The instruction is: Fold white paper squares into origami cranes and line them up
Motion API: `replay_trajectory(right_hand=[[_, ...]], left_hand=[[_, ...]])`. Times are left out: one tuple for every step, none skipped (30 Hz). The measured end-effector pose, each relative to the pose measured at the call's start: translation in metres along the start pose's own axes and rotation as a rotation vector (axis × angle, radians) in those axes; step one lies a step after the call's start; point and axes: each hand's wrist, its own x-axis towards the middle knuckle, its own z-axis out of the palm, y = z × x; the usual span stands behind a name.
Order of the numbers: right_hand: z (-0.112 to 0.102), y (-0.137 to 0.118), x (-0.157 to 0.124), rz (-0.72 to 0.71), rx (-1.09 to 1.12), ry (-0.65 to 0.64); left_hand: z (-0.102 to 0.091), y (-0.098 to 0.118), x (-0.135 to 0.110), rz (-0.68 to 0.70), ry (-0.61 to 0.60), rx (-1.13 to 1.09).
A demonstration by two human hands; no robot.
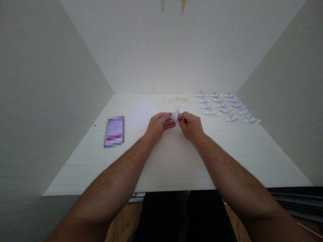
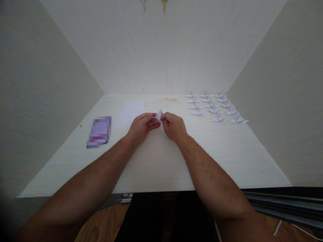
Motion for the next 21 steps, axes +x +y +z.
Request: replay_trajectory(right_hand=[[0.001, 0.001, 0.0, -0.011, 0.019, 0.0], [0.002, 0.003, 0.001, -0.012, 0.053, 0.002], [0.002, 0.003, 0.001, -0.004, 0.102, 0.003], [0.002, 0.003, 0.002, 0.012, 0.16, -0.001], [0.002, 0.002, 0.002, 0.034, 0.222, -0.011], [0.001, 0.001, 0.002, 0.061, 0.277, -0.02], [0.0, -0.001, 0.003, 0.09, 0.316, -0.035], [-0.001, -0.003, 0.003, 0.118, 0.33, -0.041], [-0.001, -0.005, 0.003, 0.135, 0.323, -0.043], [-0.001, -0.007, 0.003, 0.139, 0.309, -0.046], [-0.001, -0.008, 0.003, 0.134, 0.296, -0.045], [-0.001, -0.008, 0.003, 0.12, 0.288, -0.046], [0.0, -0.008, 0.003, 0.103, 0.285, -0.045], [0.001, -0.007, 0.002, 0.083, 0.283, -0.041], [0.002, -0.005, 0.002, 0.06, 0.275, -0.035], [0.003, -0.003, 0.002, 0.035, 0.258, -0.026], [0.004, -0.001, 0.001, 0.006, 0.231, -0.015], [0.004, 0.001, 0.001, -0.025, 0.202, -0.003], [0.005, 0.002, 0.0, -0.059, 0.175, 0.004], [0.005, 0.003, 0.0, -0.09, 0.154, 0.006], [0.005, 0.003, 0.0, -0.116, 0.141, 0.003]], left_hand=[[0.0, 0.0, 0.0, -0.011, 0.015, -0.006], [0.0, 0.001, 0.0, -0.017, 0.024, -0.009], [0.0, 0.001, 0.001, -0.02, 0.028, -0.012], [0.0, 0.002, 0.001, -0.017, 0.029, -0.019], [0.0, 0.002, 0.0, -0.01, 0.028, -0.027], [0.0, 0.002, 0.0, 0.001, 0.024, -0.035], [0.001, 0.002, 0.0, 0.014, 0.017, -0.041], [0.001, 0.002, -0.001, 0.029, 0.008, -0.042], [0.002, 0.001, -0.001, 0.043, -0.003, -0.04], [0.002, 0.001, -0.002, 0.056, -0.014, -0.034], [0.002, 0.001, -0.002, 0.067, -0.026, -0.03], [0.003, 0.001, -0.002, 0.078, -0.037, -0.029], [0.003, 0.001, -0.002, 0.087, -0.045, -0.032], [0.002, 0.0, -0.002, 0.09, -0.048, -0.037], [0.002, 0.0, -0.003, 0.088, -0.044, -0.041], [0.002, 0.001, -0.003, 0.078, -0.036, -0.04], [0.002, 0.001, -0.003, 0.061, -0.028, -0.032], [0.001, 0.001, -0.003, 0.044, -0.022, -0.02], [0.001, 0.001, -0.003, 0.028, -0.021, -0.007], [0.001, 0.001, -0.003, 0.02, -0.023, 0.004], [0.0, 0.001, -0.003, 0.02, -0.027, 0.009]])
